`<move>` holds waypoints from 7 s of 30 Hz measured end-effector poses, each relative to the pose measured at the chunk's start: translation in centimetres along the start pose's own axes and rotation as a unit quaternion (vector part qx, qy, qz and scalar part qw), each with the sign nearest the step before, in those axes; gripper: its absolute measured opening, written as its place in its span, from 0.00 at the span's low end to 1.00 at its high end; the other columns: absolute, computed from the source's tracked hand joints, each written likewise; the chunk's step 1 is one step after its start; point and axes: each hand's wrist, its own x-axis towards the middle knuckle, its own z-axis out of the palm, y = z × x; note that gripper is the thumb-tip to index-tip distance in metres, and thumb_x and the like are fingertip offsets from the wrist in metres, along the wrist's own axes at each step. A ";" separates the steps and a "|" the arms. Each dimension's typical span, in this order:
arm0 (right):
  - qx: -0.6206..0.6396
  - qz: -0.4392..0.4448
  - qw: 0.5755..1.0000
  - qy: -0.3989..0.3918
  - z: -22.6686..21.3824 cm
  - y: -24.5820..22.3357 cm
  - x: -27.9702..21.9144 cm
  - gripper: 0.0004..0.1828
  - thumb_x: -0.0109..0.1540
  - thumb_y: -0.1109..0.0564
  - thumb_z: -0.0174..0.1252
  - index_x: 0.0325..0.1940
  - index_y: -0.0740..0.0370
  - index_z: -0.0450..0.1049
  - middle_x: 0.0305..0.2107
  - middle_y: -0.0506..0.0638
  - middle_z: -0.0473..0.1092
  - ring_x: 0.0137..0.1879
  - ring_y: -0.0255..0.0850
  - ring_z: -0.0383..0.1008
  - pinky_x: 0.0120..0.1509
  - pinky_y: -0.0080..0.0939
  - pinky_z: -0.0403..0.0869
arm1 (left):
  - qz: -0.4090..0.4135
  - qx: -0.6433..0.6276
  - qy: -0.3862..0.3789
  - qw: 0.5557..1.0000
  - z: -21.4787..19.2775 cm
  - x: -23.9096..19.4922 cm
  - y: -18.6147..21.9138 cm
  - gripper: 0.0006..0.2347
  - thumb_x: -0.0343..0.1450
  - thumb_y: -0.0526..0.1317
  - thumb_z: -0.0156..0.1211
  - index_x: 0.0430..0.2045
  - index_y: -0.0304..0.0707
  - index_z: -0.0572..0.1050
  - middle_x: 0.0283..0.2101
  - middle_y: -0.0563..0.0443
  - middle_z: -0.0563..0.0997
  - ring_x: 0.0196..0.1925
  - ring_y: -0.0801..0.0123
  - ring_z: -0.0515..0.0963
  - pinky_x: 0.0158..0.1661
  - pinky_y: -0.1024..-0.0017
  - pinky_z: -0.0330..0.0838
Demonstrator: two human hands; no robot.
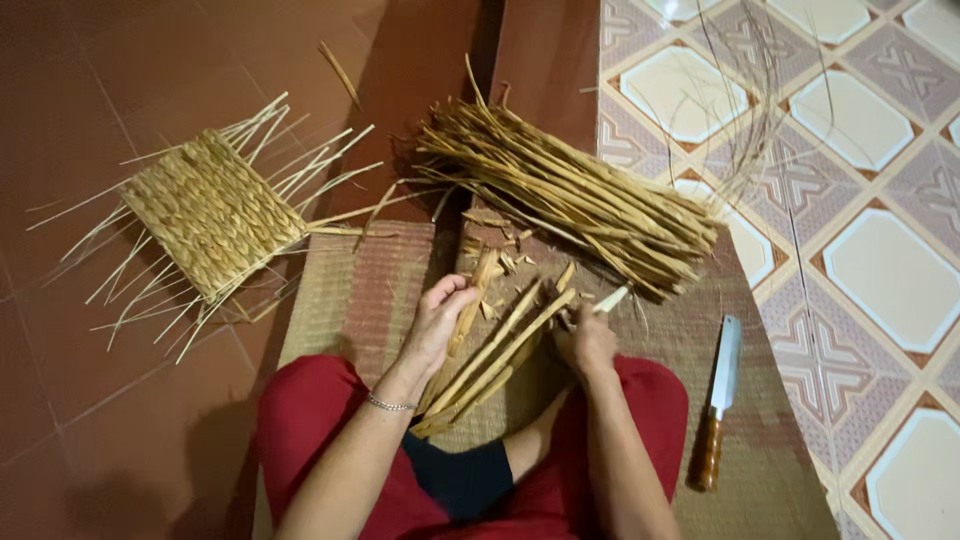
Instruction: The person sits on a mat and uses scissors to trim the ends of a bundle of dried leaves. They hold the leaves in their left hand and cut the tips with their right hand, occasionally adjusting the bundle to align the ends.
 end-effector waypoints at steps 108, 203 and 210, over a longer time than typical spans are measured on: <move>-0.099 -0.402 0.836 0.361 -12.6 -11.9 -6.7 0.28 0.58 0.64 0.59 0.64 0.58 0.70 0.48 0.53 0.77 0.57 0.52 0.73 0.75 0.65 0.51 | 0.264 0.332 -0.149 0.893 2.9 -0.2 1.7 0.33 0.72 0.25 0.47 0.75 0.38 0.45 0.40 0.47 0.82 0.20 0.74 0.75 0.23 0.77 0.74; -0.028 -0.182 0.966 -0.180 1.4 -1.7 -0.1 0.27 0.53 0.59 0.63 0.54 0.66 0.62 0.38 0.66 0.75 0.49 0.62 0.76 0.53 0.58 0.74 | -0.197 0.599 -0.072 0.773 0.2 -1.3 -17.2 0.23 0.63 0.45 0.68 0.49 0.32 0.72 0.47 0.32 0.80 0.51 0.47 0.81 0.53 0.56 0.75; 0.098 -0.037 0.974 -0.199 -1.0 -5.9 -1.3 0.30 0.56 0.58 0.67 0.56 0.62 0.60 0.46 0.66 0.73 0.51 0.58 0.76 0.56 0.55 0.75 | -0.155 0.527 0.015 0.836 -0.4 -1.0 -17.7 0.19 0.61 0.39 0.66 0.43 0.28 0.74 0.42 0.30 0.81 0.45 0.45 0.82 0.47 0.57 0.77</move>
